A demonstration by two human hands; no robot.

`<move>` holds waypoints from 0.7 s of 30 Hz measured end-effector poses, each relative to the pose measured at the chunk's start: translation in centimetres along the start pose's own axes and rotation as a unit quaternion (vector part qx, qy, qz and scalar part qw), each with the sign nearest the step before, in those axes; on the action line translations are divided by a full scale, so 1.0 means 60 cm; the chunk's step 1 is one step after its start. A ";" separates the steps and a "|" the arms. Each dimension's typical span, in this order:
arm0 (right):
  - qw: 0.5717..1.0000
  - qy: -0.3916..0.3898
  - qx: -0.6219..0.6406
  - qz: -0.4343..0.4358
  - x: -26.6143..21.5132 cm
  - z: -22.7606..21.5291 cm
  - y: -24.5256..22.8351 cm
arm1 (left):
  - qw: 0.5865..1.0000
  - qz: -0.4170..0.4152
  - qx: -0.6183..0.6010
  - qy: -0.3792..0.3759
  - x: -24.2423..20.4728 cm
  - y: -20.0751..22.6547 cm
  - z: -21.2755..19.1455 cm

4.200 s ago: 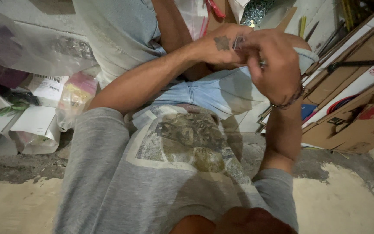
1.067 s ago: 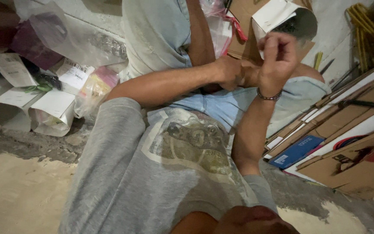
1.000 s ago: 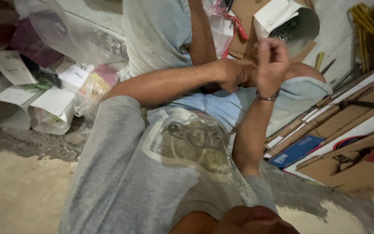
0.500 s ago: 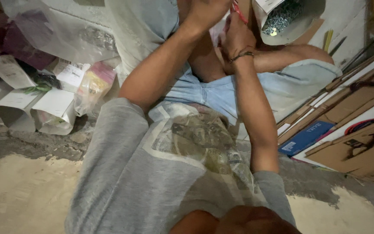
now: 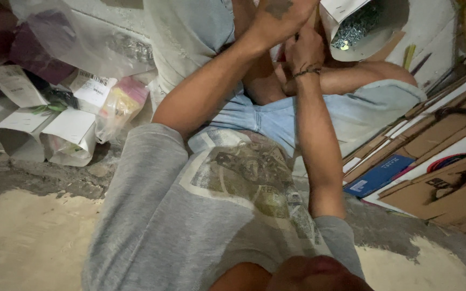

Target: The person packages small metal fasteners into a plastic bag while referencing a small card.

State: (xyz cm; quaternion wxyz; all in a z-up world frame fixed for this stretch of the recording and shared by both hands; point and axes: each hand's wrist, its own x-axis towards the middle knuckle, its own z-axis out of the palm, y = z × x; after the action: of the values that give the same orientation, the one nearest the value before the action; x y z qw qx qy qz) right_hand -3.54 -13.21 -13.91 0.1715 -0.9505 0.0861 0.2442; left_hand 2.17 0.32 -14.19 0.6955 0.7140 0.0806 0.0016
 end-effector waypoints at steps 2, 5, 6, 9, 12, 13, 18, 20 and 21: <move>0.998 0.038 -0.002 -0.043 -0.011 -0.003 0.005 | 1.000 -0.006 -0.005 -0.005 0.000 0.021 -0.001; 0.984 0.130 -0.058 -0.107 -0.050 -0.030 -0.005 | 0.998 -0.009 -0.053 -0.019 0.004 0.111 -0.015; 0.968 0.180 -0.112 -0.131 -0.065 -0.042 -0.013 | 0.995 -0.008 -0.095 -0.024 0.008 0.151 -0.024; 0.949 0.215 0.006 -0.230 -0.107 -0.092 -0.033 | 0.993 0.027 0.101 -0.061 0.020 0.165 -0.027; 0.942 0.241 0.136 -0.190 -0.129 -0.098 -0.005 | 0.948 0.207 0.108 -0.215 0.012 0.203 -0.049; 0.941 0.242 0.138 -0.195 -0.128 -0.097 0.022 | 0.948 0.209 0.112 -0.212 0.005 0.181 -0.040; 0.882 0.216 0.394 -0.145 -0.149 -0.157 0.090 | 0.878 0.273 0.178 -0.350 -0.044 0.090 -0.003; 0.883 0.202 0.387 -0.173 -0.145 -0.156 0.120 | 0.886 0.213 0.178 -0.371 -0.042 0.119 -0.004; 0.886 0.188 0.376 -0.194 -0.143 -0.156 0.137 | 0.890 0.149 0.171 -0.395 -0.042 0.132 -0.001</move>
State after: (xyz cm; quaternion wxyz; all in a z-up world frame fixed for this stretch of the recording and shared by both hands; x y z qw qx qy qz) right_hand -8.95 -23.57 -4.32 0.5403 -0.8409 0.0158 -0.0281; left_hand 0.59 -0.09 -6.03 0.5289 0.7671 -0.3087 -0.1910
